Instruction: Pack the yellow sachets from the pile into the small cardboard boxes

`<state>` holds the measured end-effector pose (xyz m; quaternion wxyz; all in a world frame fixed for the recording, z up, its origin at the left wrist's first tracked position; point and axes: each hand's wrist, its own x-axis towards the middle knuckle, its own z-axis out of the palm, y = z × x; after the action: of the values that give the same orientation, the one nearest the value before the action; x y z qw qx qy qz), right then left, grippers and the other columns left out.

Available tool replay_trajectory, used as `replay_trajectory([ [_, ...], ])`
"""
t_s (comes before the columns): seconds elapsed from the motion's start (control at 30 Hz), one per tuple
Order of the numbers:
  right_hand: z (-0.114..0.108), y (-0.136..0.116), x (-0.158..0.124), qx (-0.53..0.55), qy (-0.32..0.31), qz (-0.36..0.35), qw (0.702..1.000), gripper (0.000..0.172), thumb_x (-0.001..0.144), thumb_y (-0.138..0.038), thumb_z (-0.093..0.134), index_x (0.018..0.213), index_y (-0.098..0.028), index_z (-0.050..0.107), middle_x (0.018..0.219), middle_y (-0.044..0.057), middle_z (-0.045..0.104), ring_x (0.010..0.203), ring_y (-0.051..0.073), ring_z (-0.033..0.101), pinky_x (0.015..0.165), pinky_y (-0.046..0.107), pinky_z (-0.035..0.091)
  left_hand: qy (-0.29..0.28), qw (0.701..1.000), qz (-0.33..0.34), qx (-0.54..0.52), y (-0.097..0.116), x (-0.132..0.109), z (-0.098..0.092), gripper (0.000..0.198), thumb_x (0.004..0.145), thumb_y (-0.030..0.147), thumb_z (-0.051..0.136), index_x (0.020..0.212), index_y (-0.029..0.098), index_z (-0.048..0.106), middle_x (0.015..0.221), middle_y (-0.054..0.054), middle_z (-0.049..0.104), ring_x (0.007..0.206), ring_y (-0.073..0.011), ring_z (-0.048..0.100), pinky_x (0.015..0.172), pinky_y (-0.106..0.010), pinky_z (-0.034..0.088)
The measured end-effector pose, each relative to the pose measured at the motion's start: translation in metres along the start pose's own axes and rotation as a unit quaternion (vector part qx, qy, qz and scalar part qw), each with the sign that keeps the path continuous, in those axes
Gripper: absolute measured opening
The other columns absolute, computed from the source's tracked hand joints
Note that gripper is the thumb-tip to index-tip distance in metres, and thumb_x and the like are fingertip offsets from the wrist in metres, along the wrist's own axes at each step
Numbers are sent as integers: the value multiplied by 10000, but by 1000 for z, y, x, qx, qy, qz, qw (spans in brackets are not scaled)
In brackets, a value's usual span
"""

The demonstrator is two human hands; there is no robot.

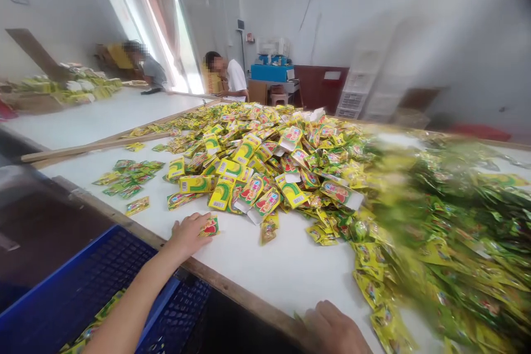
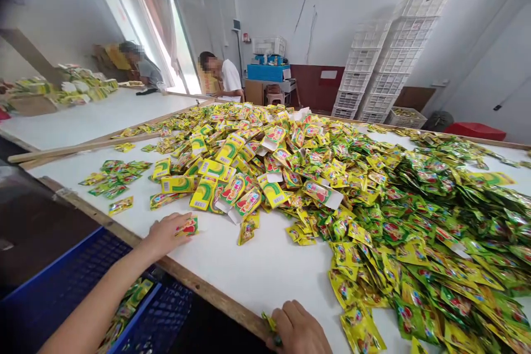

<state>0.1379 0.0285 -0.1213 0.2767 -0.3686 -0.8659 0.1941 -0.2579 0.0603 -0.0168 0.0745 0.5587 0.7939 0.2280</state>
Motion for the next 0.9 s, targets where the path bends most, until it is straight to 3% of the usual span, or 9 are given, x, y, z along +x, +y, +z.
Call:
replay_trajectory([
  [0.07,-13,-1,7,33,-15,-15,999,149,690,-156,718,718,-268,623,671,11,621,544,187,565,470,295,383,2,999,15,33,10,-4,3,430,652,133,650,1080,80,655,1025,-144,673,1081,-398,582,952,-516,375],
  [0.13,-35,-6,24,102,0,34,994,53,799,-220,677,806,-265,650,718,-3,648,600,170,594,534,263,426,1,998,45,47,38,-17,18,440,679,193,638,1112,114,621,1058,-134,657,1067,-382,593,943,-482,397],
  [0.23,-68,-14,58,199,128,165,957,122,917,-304,589,990,-245,667,834,17,686,729,176,627,656,255,470,-38,991,131,15,93,-47,59,499,699,241,648,1188,191,560,1110,-88,675,974,-303,641,928,-430,440],
  [0.33,-82,-16,85,214,193,163,944,114,896,-293,622,940,-216,694,852,27,666,789,183,613,701,263,467,-39,978,189,-73,143,-76,104,533,738,225,619,1261,226,521,1191,-82,654,1012,-275,642,904,-382,488],
  [0.53,-85,2,78,114,92,148,978,93,832,-142,640,816,-209,701,773,0,618,734,148,581,666,235,424,12,970,171,-171,181,-101,160,486,775,246,611,1254,191,550,981,-95,665,897,-284,661,777,-384,522],
  [0.63,-98,6,70,67,4,129,989,160,797,-74,622,781,-217,691,780,-3,612,703,141,574,643,232,400,1,966,158,-204,183,-108,165,498,762,245,643,1251,203,562,1011,-100,659,920,-299,640,798,-406,491],
  [0.73,-111,3,74,70,-31,100,992,253,809,-50,582,943,-239,683,869,10,641,745,151,593,652,233,406,-96,945,76,-303,187,-110,153,382,709,286,721,1067,219,606,927,-55,677,828,-268,634,714,-349,481],
  [0.83,-113,-3,84,62,25,129,989,232,790,-65,631,942,-234,680,803,-8,635,723,154,584,629,231,403,-218,862,15,-456,192,-110,136,224,736,354,713,872,218,598,737,4,654,679,-201,601,597,-264,442],
  [0.9,-109,-6,90,48,39,116,991,149,773,-78,676,787,-223,703,777,-7,614,728,152,571,635,236,410,-246,816,9,-524,193,-110,128,212,752,370,703,857,209,614,737,4,660,701,-194,603,614,-249,446],
])
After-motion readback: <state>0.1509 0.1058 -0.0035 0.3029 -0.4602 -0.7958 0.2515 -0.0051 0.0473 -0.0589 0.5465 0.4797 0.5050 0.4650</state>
